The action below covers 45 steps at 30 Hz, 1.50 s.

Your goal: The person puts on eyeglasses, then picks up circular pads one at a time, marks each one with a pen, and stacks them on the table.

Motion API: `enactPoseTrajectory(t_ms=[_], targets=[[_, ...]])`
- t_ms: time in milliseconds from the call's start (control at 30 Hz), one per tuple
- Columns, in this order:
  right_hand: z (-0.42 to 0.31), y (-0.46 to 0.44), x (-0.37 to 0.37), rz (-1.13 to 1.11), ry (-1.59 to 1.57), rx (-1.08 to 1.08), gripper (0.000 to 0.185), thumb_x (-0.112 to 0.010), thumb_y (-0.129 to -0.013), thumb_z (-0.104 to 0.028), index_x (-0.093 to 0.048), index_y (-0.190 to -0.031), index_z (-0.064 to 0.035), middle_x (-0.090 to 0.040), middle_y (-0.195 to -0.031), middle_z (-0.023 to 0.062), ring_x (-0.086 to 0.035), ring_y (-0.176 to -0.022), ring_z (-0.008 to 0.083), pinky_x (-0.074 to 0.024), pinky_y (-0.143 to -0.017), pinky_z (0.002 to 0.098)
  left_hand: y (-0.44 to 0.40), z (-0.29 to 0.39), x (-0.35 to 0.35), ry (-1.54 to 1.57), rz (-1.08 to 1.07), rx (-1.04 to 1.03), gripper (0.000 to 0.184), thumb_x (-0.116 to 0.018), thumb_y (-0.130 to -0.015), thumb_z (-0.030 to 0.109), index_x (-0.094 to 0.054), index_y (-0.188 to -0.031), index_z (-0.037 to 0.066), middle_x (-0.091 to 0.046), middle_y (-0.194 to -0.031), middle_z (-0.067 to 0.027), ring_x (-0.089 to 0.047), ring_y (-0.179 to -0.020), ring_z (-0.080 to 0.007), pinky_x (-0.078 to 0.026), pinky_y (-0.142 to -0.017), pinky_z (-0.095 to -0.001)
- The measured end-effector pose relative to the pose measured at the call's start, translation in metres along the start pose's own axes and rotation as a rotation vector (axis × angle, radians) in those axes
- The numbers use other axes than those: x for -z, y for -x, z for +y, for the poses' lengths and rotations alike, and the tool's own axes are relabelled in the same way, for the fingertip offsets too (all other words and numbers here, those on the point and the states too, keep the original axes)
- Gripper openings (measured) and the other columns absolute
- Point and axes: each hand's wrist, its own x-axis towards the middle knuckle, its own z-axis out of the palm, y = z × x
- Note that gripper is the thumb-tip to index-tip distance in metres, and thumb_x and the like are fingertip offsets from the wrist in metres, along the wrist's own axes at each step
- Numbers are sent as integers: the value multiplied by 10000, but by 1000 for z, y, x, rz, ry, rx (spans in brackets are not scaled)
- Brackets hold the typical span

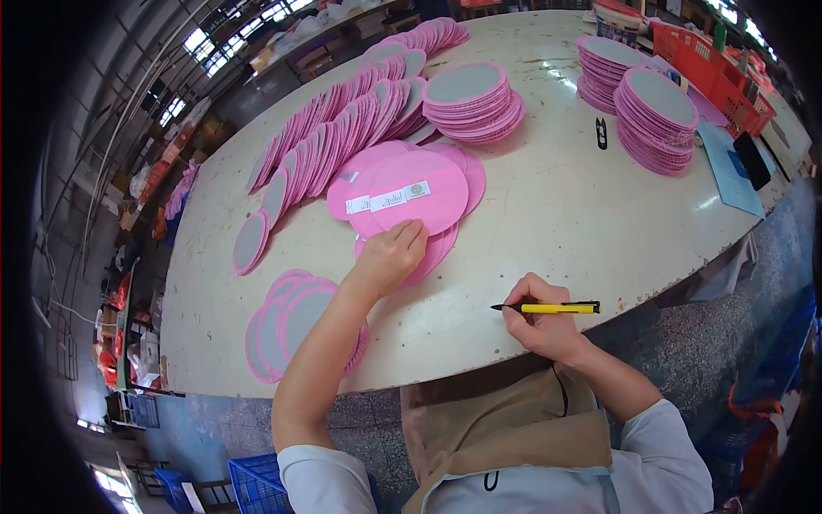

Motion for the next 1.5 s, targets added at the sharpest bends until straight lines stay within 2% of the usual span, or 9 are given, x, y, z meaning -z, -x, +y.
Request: enactPoseTrajectory(t_ms=[200,300,433,500,600,767,933,1300,1500], targets=[[6,2,1,21,-31,84,99,-627,-763,20,-577,-825,-38,-563,-699,12,-393,-537,88,-338,-517,198,-16,-11,57,12,234,60,285,-665,-784,40,-663,-1068,41,-692,-1064,-61,-678,-816,-215,-535,-680,-287],[9,6,0,13,-47,159,102,-624,-761,20,-578,-829,-40,-566,-700,15,-394,-535,96,-343,-522,200,-27,-6,96,147,380,257,243,-667,-788,27,-685,-1031,21,-699,-931,-51,-628,-723,-172,-498,-631,-268],[3,13,-8,10,-192,269,107,-617,-758,19,-573,-833,-43,-569,-694,11,-393,-527,110,-351,-531,205,-29,22,126,719,53,802,169,-632,-813,26,-700,-965,-2,-677,-791,-45,-547,-639,-124,-449,-585,-247],[-9,15,-11,-23,-136,251,106,-620,-758,20,-572,-830,-42,-568,-694,8,-394,-529,105,-351,-529,204,-21,33,120,926,-242,849,150,-613,-833,58,-707,-920,-20,-656,-722,-40,-500,-609,-95,-419,-562,-231],[-27,13,-16,-91,28,243,105,-628,-758,22,-571,-820,-41,-567,-694,0,-398,-537,91,-349,-522,199,-2,53,98,1191,-557,841,166,-613,-834,86,-712,-891,-34,-654,-704,-40,-501,-591,-111,-425,-560,-251],[-10,7,-29,-134,80,-57,124,-649,-753,16,-561,-819,-43,-552,-658,-3,-449,-548,93,-370,-510,218,8,74,84,1259,-704,824,175,-615,-829,95,-713,-868,-45,-645,-671,-47,-497,-569,-127,-433,-558,-268],[-4,8,-28,-188,120,-100,122,-649,-760,13,-558,-815,-48,-552,-659,3,-448,-548,98,-369,-509,221,13,76,77,1301,-703,803,143,-610,-858,51,-724,-889,-31,-631,-690,-17,-475,-581,-79,-393,-543,-200],[-2,5,-26,-258,192,-66,110,-644,-765,5,-560,-811,-49,-552,-660,1,-440,-547,92,-368,-511,221,13,77,78,1261,-746,821,149,-598,-863,47,-723,-903,-23,-641,-717,-24,-490,-610,-81,-410,-567,-209],[3,8,-16,-12,-96,-39,90,-620,-779,12,-559,-814,-44,-546,-669,-6,-410,-568,71,-349,-531,196,22,48,97,1147,-484,909,174,-580,-854,63,-719,-933,-5,-687,-790,-47,-554,-663,-138,-462,-644,-272]])
